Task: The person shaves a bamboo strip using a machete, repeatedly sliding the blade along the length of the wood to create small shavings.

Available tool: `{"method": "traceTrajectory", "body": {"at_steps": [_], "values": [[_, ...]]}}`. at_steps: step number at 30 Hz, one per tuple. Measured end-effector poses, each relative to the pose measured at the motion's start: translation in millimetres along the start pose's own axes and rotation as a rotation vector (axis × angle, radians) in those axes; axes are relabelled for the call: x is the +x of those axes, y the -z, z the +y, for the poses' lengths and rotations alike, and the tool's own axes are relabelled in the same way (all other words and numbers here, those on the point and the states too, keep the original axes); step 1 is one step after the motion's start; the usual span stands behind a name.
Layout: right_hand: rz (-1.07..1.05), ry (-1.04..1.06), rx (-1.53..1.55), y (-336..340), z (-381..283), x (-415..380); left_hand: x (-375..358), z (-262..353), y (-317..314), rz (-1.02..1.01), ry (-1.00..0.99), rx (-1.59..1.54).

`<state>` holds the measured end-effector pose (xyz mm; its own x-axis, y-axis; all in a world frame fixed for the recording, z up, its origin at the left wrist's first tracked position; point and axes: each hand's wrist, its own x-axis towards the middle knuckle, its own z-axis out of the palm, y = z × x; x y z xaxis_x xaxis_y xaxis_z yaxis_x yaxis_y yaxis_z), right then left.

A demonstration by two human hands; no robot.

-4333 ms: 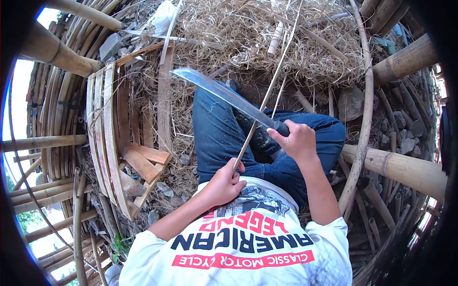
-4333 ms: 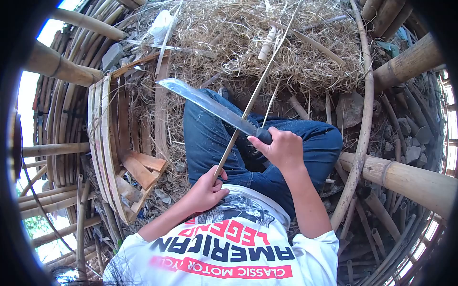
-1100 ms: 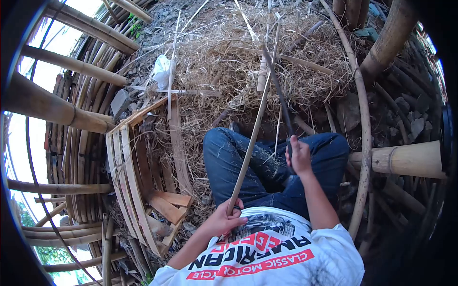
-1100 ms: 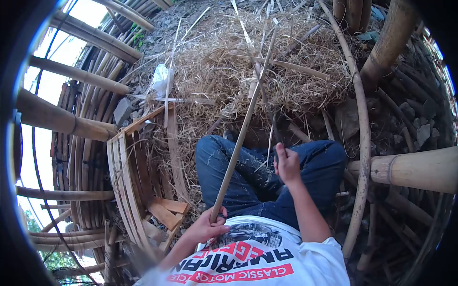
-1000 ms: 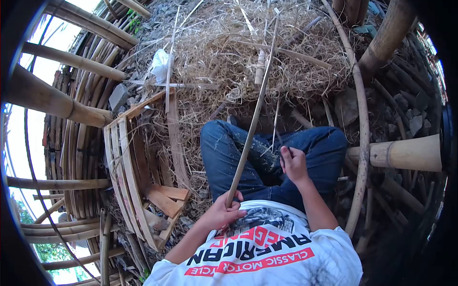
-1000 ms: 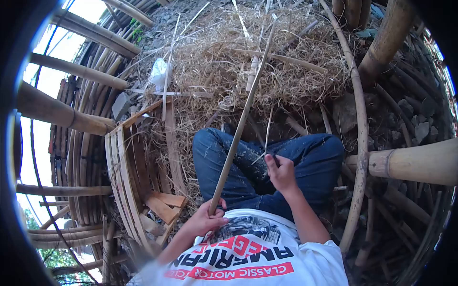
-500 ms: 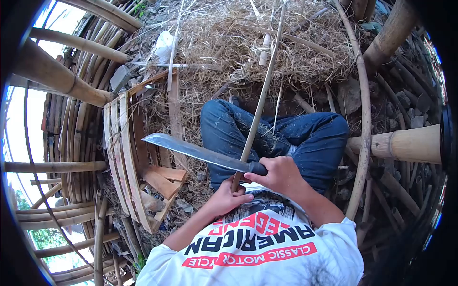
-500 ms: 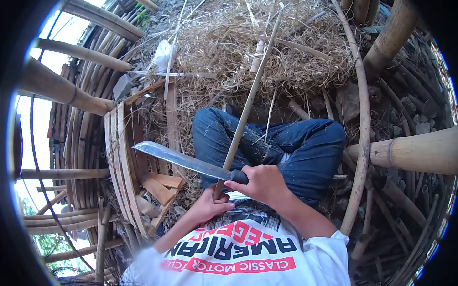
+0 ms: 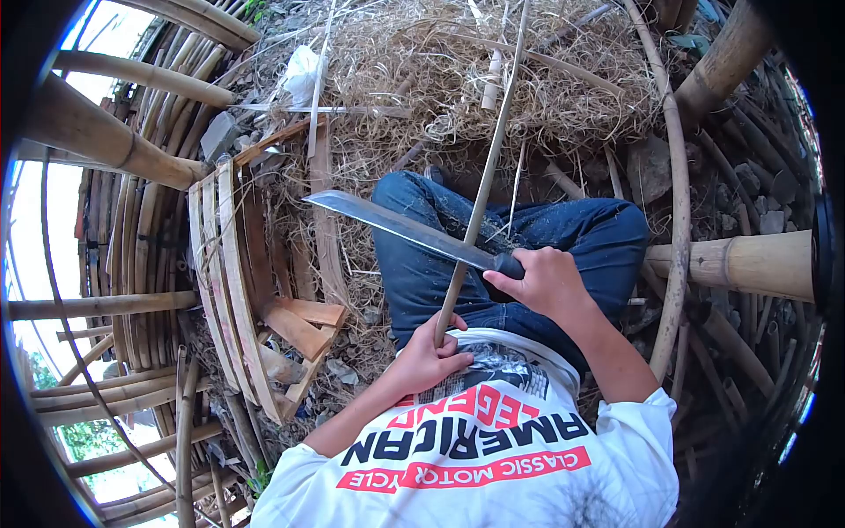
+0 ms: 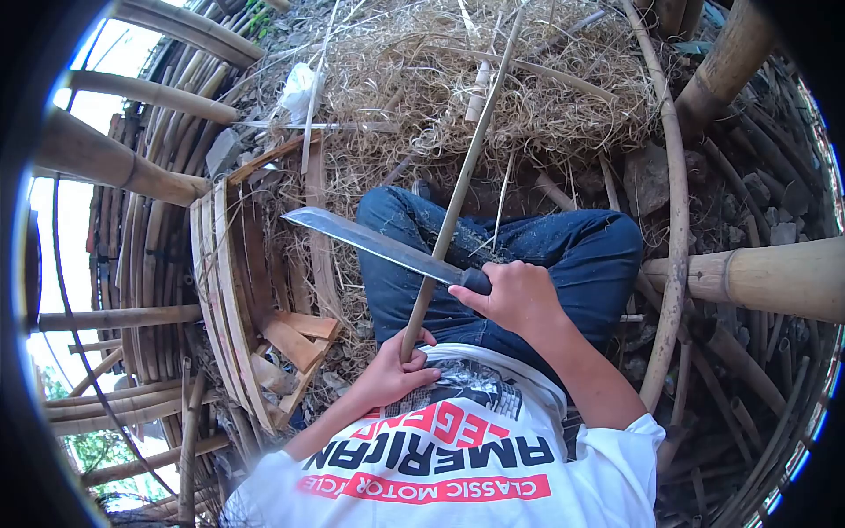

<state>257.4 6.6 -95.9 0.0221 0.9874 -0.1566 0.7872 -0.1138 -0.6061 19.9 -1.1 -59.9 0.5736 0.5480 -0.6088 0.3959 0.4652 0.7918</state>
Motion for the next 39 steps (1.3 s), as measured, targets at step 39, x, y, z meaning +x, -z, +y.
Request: {"method": "traceTrajectory", "body": {"at_steps": [39], "values": [[0.054, -0.08, -0.138, 1.1, 24.2, 40.2, -0.5, -6.4, 6.2, 0.009, 0.004, 0.06]]}}
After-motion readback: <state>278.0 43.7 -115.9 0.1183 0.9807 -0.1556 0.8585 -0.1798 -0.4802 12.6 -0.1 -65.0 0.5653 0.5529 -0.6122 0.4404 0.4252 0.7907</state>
